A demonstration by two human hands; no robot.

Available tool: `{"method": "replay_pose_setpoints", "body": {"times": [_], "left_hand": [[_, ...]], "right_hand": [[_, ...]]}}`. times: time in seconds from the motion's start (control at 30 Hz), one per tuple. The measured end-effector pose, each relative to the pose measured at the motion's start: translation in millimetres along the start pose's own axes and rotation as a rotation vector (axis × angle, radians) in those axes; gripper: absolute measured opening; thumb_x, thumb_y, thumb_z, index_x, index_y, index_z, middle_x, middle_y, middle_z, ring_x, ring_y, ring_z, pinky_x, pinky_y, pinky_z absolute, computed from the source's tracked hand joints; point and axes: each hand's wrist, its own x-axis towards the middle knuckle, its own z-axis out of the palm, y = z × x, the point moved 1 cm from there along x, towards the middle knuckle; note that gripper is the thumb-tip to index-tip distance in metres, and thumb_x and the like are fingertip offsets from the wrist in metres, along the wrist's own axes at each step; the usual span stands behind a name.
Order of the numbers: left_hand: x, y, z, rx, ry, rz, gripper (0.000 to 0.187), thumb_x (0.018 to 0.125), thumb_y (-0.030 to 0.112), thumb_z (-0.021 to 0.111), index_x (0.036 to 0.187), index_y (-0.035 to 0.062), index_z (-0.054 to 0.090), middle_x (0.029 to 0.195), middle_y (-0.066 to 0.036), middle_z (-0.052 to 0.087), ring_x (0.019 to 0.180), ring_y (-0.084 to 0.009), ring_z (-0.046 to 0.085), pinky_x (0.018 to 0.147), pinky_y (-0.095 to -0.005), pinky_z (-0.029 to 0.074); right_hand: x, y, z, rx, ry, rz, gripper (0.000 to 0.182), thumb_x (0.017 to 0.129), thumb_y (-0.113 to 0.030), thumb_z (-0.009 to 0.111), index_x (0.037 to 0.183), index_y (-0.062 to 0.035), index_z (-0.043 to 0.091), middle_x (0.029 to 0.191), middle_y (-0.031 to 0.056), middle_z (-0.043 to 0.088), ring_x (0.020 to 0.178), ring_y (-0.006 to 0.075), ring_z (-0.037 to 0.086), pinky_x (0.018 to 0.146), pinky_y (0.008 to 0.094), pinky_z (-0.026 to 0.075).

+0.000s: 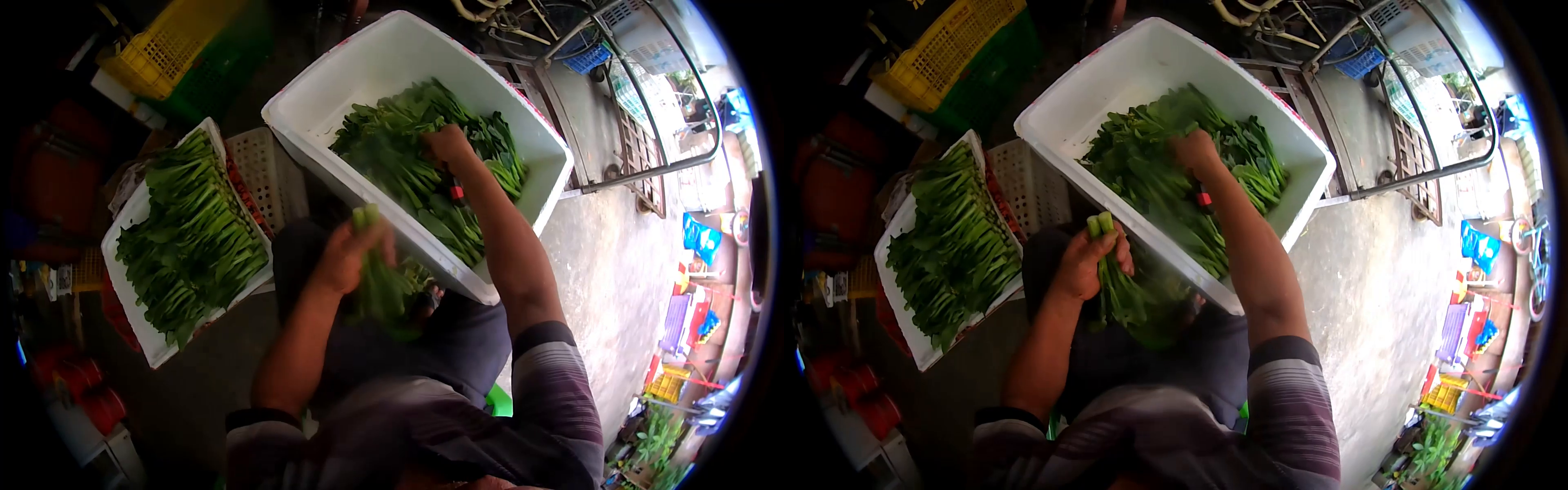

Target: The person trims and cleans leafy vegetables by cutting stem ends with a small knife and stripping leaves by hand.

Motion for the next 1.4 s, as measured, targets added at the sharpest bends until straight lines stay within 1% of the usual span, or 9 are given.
{"method": "replay_pose_setpoints", "body": {"times": [0.13, 0.47, 0.63, 0.77, 0.93, 1.1, 1.13, 1.23, 1.4], "left_hand": [[0, 2, -1, 0.014, 0.028, 0.015, 0.022, 0.097, 0.023, 0.069, 0.108, 0.0062, 0.059, 0.076, -0.003, 0.053, 0.066, -0.0190, 0.056, 0.066, -0.0404, 0.050], [1, 23, 6, 0.072, 0.230, 0.206, 0.012, 0.095, 0.013, 0.068, 0.099, 0.0070, 0.060, 0.072, -0.003, 0.051, 0.063, -0.0181, 0.053, 0.065, -0.0398, 0.048], [-10, 71, 69, 0.685, 0.182, 0.206, 0.026, 0.093, 0.002, 0.068, 0.119, -0.0011, 0.065, 0.094, -0.004, 0.068, 0.084, -0.0110, 0.063, 0.074, -0.0260, 0.050], [20, 29, 74, 0.787, -0.086, 0.371, 0.034, 0.089, 0.002, 0.072, 0.123, -0.0012, 0.065, 0.100, -0.004, 0.070, 0.090, -0.0100, 0.063, 0.083, -0.0274, 0.052], [10, -1, 86, 0.786, -0.238, 0.111, 0.033, 0.086, 0.011, 0.079, 0.115, 0.0000, 0.068, 0.096, -0.007, 0.072, 0.088, -0.0120, 0.063, 0.082, -0.0310, 0.053], [-4, -3, 94, 0.833, -0.143, 0.175, 0.026, 0.087, 0.014, 0.079, 0.107, 0.0006, 0.070, 0.094, -0.007, 0.073, 0.088, -0.0123, 0.065, 0.079, -0.0308, 0.053], [-6, -1, 93, 0.832, -0.118, 0.197, 0.025, 0.087, 0.015, 0.079, 0.106, 0.0006, 0.070, 0.093, -0.007, 0.073, 0.087, -0.0124, 0.066, 0.079, -0.0307, 0.053], [-5, 27, 75, 0.676, 0.004, 0.381, 0.026, 0.091, 0.019, 0.077, 0.109, 0.0020, 0.068, 0.091, -0.007, 0.072, 0.079, -0.0144, 0.065, 0.069, -0.0313, 0.053], [0, 87, 65, 0.360, 0.216, 0.498, 0.031, 0.093, 0.027, 0.076, 0.112, 0.0045, 0.066, 0.092, -0.008, 0.071, 0.076, -0.0169, 0.065, 0.059, -0.0329, 0.052]], "right_hand": [[-10, -1, 0, 0.090, 0.025, 0.083, 0.027, 0.086, -0.019, 0.069, 0.085, 0.0078, 0.066, 0.066, 0.0106, 0.061, 0.048, 0.0208, 0.056, 0.045, 0.0363, 0.046], [-188, -70, -98, 0.072, 0.023, -0.280, 0.029, 0.090, -0.023, 0.066, 0.106, 0.0007, 0.068, 0.071, -0.0015, 0.055, 0.061, 0.0079, 0.054, 0.056, 0.0285, 0.047], [-271, -59, -106, 0.316, -0.131, -0.270, 0.017, 0.089, -0.013, 0.062, 0.100, 0.0006, 0.064, 0.072, -0.0018, 0.057, 0.059, 0.0034, 0.049, 0.053, 0.0243, 0.042], [-292, -40, -101, 0.417, -0.212, -0.244, 0.025, 0.086, -0.011, 0.067, 0.109, -0.0007, 0.067, 0.074, -0.0057, 0.058, 0.066, 0.0028, 0.053, 0.059, 0.0219, 0.042], [-316, -41, -101, 0.614, -0.255, -0.200, 0.022, 0.084, -0.009, 0.069, 0.104, 0.0001, 0.066, 0.073, -0.0032, 0.060, 0.056, 0.0058, 0.053, 0.053, 0.0220, 0.040], [-326, -29, -108, 0.961, -0.228, -0.320, 0.020, 0.082, -0.011, 0.073, 0.093, 0.0001, 0.061, 0.115, 0.0269, 0.066, 0.051, 0.0110, 0.053, 0.047, 0.0242, 0.042], [-328, -25, -110, 1.039, -0.209, -0.350, 0.022, 0.082, -0.015, 0.075, 0.092, -0.0002, 0.061, 0.108, 0.0290, 0.067, 0.050, 0.0110, 0.051, 0.045, 0.0236, 0.042], [-343, -12, -123, 1.068, -0.339, -0.459, 0.020, 0.079, -0.009, 0.073, 0.093, -0.0013, 0.062, 0.109, 0.0255, 0.068, 0.049, 0.0068, 0.046, 0.049, 0.0232, 0.043], [-363, 11, -96, 0.781, -0.621, -0.507, 0.012, 0.083, -0.005, 0.073, 0.090, 0.0010, 0.066, 0.102, 0.0169, 0.071, 0.087, 0.0196, 0.068, 0.072, 0.0307, 0.053]]}}
